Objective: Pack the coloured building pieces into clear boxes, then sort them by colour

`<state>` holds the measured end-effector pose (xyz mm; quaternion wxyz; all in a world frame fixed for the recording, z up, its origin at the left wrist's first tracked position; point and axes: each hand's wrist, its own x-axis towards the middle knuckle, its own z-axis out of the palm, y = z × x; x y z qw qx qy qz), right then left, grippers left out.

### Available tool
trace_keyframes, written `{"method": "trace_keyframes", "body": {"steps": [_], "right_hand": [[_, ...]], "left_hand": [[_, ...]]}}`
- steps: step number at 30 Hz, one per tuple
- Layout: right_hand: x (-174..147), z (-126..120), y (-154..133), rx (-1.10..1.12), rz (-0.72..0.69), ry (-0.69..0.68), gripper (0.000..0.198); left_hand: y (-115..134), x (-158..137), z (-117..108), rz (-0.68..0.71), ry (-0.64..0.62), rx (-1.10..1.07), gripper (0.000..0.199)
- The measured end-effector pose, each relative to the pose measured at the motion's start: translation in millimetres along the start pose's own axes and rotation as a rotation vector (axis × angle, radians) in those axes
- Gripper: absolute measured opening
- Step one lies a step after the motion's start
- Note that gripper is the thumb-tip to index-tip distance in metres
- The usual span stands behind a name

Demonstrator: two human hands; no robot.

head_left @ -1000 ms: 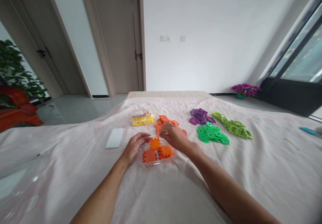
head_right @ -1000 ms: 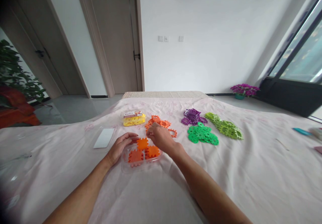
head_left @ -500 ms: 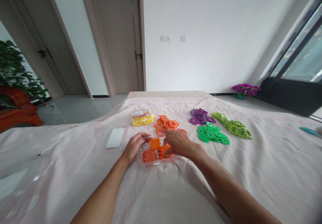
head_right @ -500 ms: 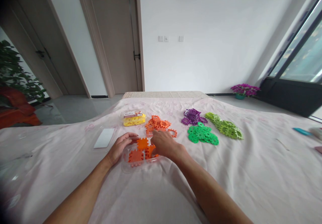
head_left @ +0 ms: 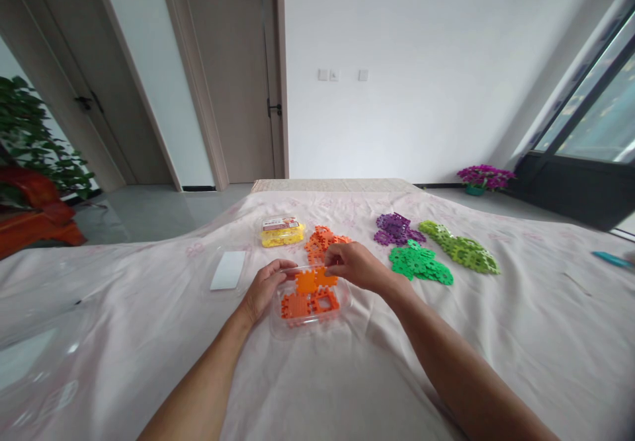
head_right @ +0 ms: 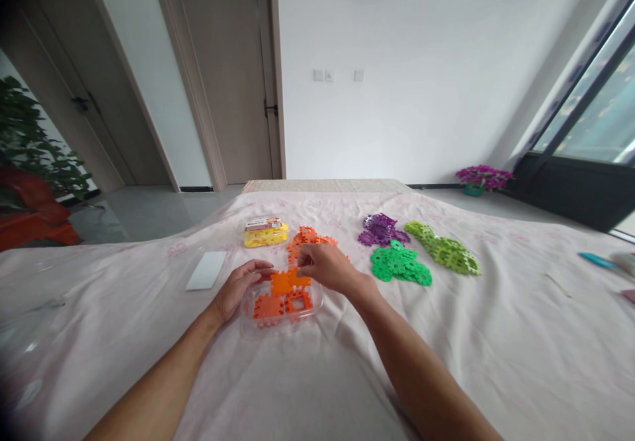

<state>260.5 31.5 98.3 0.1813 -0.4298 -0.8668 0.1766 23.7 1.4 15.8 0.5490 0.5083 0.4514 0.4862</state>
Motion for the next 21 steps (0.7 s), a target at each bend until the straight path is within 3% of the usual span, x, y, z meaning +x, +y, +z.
{"method": "trace_keyframes", "body": {"steps": [3,8,14,21], "right_hand": [[1.8,6.8,-0.2,-0.076,-0.034,0.045,0.005],[3.2,21.5,-3.0,-0.223,-0.061,0.002,0.005],[3.1,29.5,-2.1,-0.252,-0.079,0.040,0.008],[6.7,10.2,18.2,-0.137,-0.061,0.169,0.012]], "left_hand": [[1.5,-0.4,0.8,-0.005,0.008,0.001,0.029],[0.8,-1.0,-0.2,0.007,-0.004,-0.006,0.029],[-2.6,1.1,-2.5,0.042,0.033,0.059,0.029],[-1.1,1.2,-1.1,0.044,0.047,0.083,0.028]]}}
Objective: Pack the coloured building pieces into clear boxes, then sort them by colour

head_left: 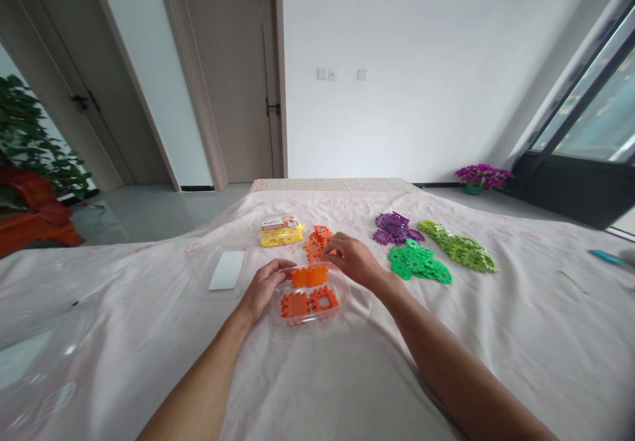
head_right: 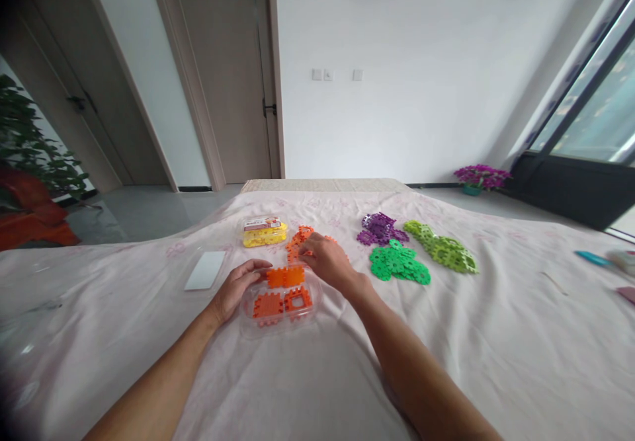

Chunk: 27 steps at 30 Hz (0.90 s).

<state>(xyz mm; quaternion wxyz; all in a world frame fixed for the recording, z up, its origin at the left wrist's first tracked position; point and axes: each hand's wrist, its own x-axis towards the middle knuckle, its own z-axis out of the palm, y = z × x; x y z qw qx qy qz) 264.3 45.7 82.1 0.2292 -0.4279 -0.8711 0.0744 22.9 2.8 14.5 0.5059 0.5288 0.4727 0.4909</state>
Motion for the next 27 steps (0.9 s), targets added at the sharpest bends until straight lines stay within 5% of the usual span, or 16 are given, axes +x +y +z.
{"method": "trace_keyframes", "body": {"steps": [3,7,11,20,23,27], "right_hand": [[-0.8,-12.8,29.9,-0.104,0.172,-0.007,0.016],[-7.6,-19.6,62.7,-0.278,0.380,-0.227,0.035],[-11.3,-14.3,67.3,-0.375,0.419,-0.331,0.047],[-11.0,-12.3,73.3,-0.409,0.492,-0.297,0.037],[-8.7,-26.6,58.7,-0.317,0.421,-0.187,0.039],[-6.8,-39.6,13.4,-0.029,0.105,-0.120,0.040]], "left_hand": [[1.2,-0.8,0.5,-0.015,-0.011,-0.015,0.028],[1.0,-1.5,0.3,-0.011,-0.033,-0.045,0.028],[1.8,-2.5,0.4,-0.006,-0.018,-0.053,0.026],[3.5,-3.8,1.0,0.030,0.008,-0.042,0.027],[3.2,-3.2,0.8,0.037,0.011,-0.014,0.027],[2.4,-2.7,1.3,0.039,0.031,0.002,0.028]]}}
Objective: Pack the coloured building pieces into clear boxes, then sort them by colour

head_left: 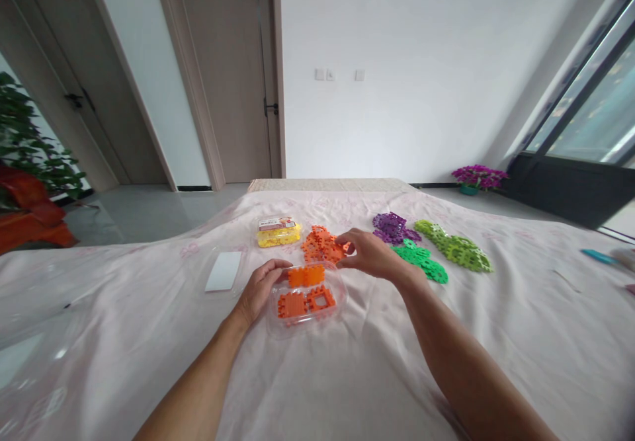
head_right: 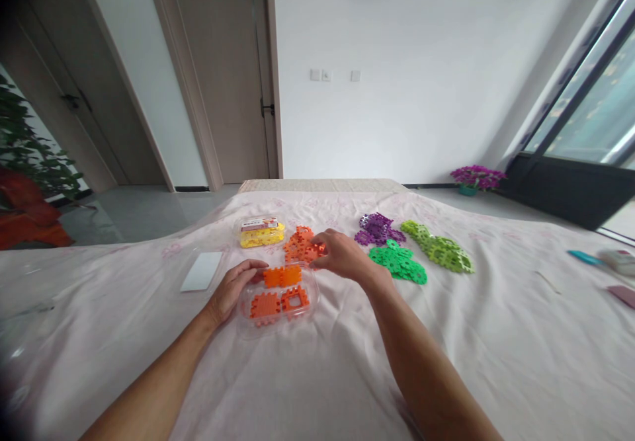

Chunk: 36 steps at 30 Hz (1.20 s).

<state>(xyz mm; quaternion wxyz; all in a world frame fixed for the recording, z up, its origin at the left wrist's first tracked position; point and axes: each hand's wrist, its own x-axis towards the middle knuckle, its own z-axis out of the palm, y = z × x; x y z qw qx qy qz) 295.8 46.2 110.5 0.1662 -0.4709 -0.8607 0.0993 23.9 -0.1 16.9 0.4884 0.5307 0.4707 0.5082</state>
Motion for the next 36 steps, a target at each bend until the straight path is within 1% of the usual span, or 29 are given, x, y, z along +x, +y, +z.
{"method": "trace_keyframes", "body": {"steps": [2,3,5,7,10,12,14,16,18,20,23,26,28,32,34,36], "right_hand": [[-2.7,0.9,-21.8,0.060,-0.147,-0.025,0.039],[-3.9,3.2,-30.0,0.068,-0.198,-0.049,0.039],[-5.7,9.7,-39.5,0.061,-0.249,-0.117,0.038],[-6.6,15.5,-41.0,0.058,-0.253,-0.189,0.038],[-6.0,17.1,-34.6,0.104,-0.239,-0.266,0.044],[-4.1,13.0,-26.6,0.151,-0.212,-0.247,0.041],[-1.0,7.9,-14.9,0.151,-0.146,-0.144,0.029],[3.0,5.9,0.8,0.079,-0.030,0.004,0.020],[6.8,9.6,18.3,-0.016,0.092,0.103,0.021],[9.6,18.7,32.7,-0.078,0.160,0.111,0.029],[11.4,36.7,40.6,-0.124,0.133,0.053,0.049],[11.1,51.0,33.9,-0.202,0.107,0.008,0.060],[10.6,56.5,27.6,-0.247,0.118,-0.011,0.055],[9.7,60.5,21.9,-0.283,0.115,0.010,0.031],[9.1,61.6,21.2,-0.285,0.116,0.017,0.027],[8.5,62.6,20.5,-0.280,0.131,0.013,0.029]], "left_hand": [[-0.9,0.1,-0.1,0.009,0.007,0.000,0.028],[-1.4,0.1,-0.3,0.013,0.003,0.002,0.028],[-2.2,0.3,-0.9,0.015,-0.009,0.009,0.028],[-2.7,0.5,-1.5,0.013,-0.017,0.024,0.028],[-3.0,1.1,-1.6,0.010,-0.023,0.034,0.027],[-3.1,1.4,-1.2,0.008,-0.025,0.025,0.026],[-3.1,1.5,-0.8,0.004,-0.021,0.014,0.026],[-2.9,1.4,-0.7,0.004,-0.019,0.008,0.026],[-2.4,1.1,-0.8,0.007,-0.020,0.003,0.026],[-2.1,1.0,-0.9,0.011,-0.019,-0.004,0.026],[-2.0,1.0,-1.2,0.011,-0.021,-0.008,0.027],[-2.5,1.2,-1.5,0.010,-0.023,-0.001,0.027],[-2.7,1.2,-1.6,0.013,-0.018,0.005,0.027],[-2.1,1.3,-1.6,0.016,-0.016,0.011,0.027],[-1.8,1.3,-1.6,0.016,-0.017,0.010,0.026],[-1.9,1.2,-1.6,0.018,-0.022,0.010,0.026]]}}
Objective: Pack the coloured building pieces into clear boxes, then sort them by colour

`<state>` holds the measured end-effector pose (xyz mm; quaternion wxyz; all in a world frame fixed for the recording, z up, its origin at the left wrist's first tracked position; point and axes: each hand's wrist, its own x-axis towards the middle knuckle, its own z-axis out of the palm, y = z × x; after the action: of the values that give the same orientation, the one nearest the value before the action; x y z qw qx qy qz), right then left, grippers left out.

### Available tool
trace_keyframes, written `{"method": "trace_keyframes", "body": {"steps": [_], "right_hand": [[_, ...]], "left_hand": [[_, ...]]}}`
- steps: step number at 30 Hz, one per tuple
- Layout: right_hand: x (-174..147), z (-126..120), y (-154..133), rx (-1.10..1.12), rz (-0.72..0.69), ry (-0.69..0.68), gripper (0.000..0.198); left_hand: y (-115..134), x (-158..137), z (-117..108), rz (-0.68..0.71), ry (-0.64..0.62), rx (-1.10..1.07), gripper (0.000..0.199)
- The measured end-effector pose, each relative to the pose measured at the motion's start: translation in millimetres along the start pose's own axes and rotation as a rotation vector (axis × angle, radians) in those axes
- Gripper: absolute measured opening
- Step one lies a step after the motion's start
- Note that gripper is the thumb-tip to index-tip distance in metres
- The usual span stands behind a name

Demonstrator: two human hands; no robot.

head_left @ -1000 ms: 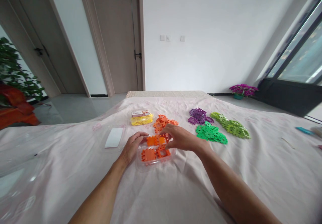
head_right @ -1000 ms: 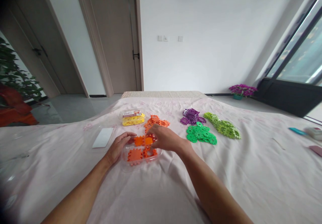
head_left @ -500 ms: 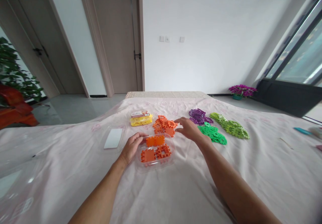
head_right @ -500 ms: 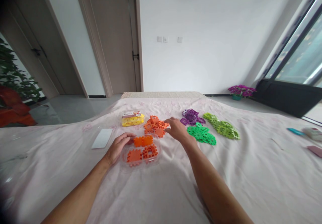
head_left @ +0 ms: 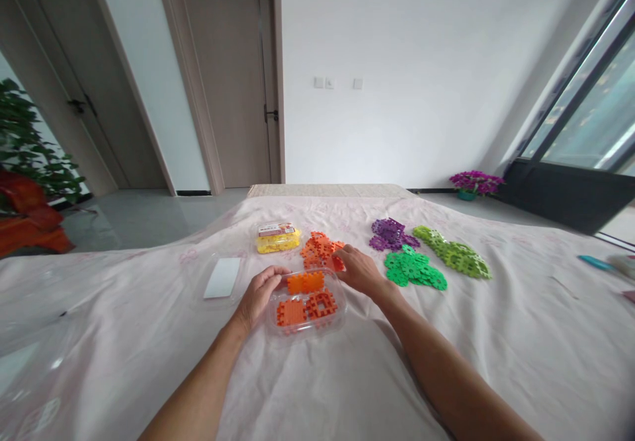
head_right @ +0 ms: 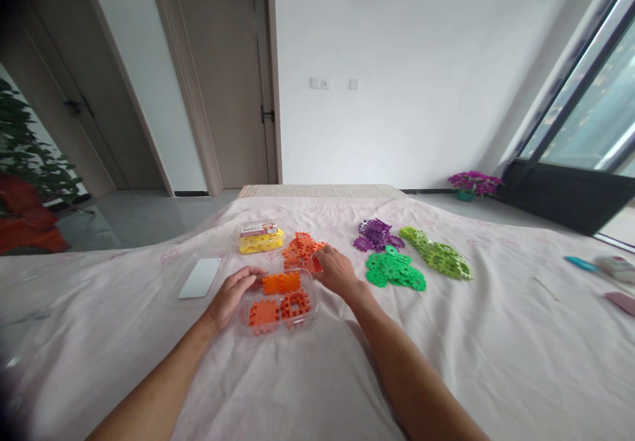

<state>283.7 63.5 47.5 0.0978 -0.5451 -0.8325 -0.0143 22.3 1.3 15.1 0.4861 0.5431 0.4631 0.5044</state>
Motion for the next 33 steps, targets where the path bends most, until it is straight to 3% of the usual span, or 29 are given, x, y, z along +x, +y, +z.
{"method": "trace_keyframes", "body": {"steps": [5,10,14,17,21,24,26,29,31,33], "right_hand": [[0.4,-6.5,2.7,0.034,0.027,0.030,0.031],[0.8,-36.0,4.1,0.227,0.052,0.159,0.041],[-10.1,-55.6,-25.1,0.418,-0.174,0.096,0.040],[-21.2,-55.1,-56.0,0.440,-0.351,-0.007,0.043],[-27.3,-41.0,-82.5,0.378,-0.426,-0.073,0.041],[-23.9,-32.3,-85.6,0.398,-0.454,-0.109,0.039],[-18.0,-29.9,-78.8,0.465,-0.432,-0.084,0.032],[-5.3,-27.4,-53.1,0.504,-0.266,0.100,0.018],[3.5,-22.6,-27.7,0.417,-0.094,0.244,0.019],[10.3,-13.0,-0.9,0.287,0.026,0.295,0.026]], "left_hand": [[0.0,-0.3,0.0,-0.012,-0.003,0.001,0.026],[1.8,0.6,1.5,-0.012,-0.009,-0.005,0.026],[2.0,0.9,3.3,-0.022,0.001,-0.018,0.024],[2.9,-0.7,3.8,-0.023,-0.016,-0.048,0.025],[3.6,-2.7,2.1,-0.012,-0.053,-0.062,0.028],[2.1,-1.9,0.4,0.005,-0.038,-0.024,0.027],[0.7,-0.7,0.1,0.001,-0.034,-0.013,0.026],[-0.8,0.7,0.7,-0.010,-0.023,-0.015,0.026],[-1.1,1.1,1.0,-0.008,-0.011,-0.018,0.026],[-1.1,0.9,0.9,-0.005,-0.007,-0.015,0.026]]}}
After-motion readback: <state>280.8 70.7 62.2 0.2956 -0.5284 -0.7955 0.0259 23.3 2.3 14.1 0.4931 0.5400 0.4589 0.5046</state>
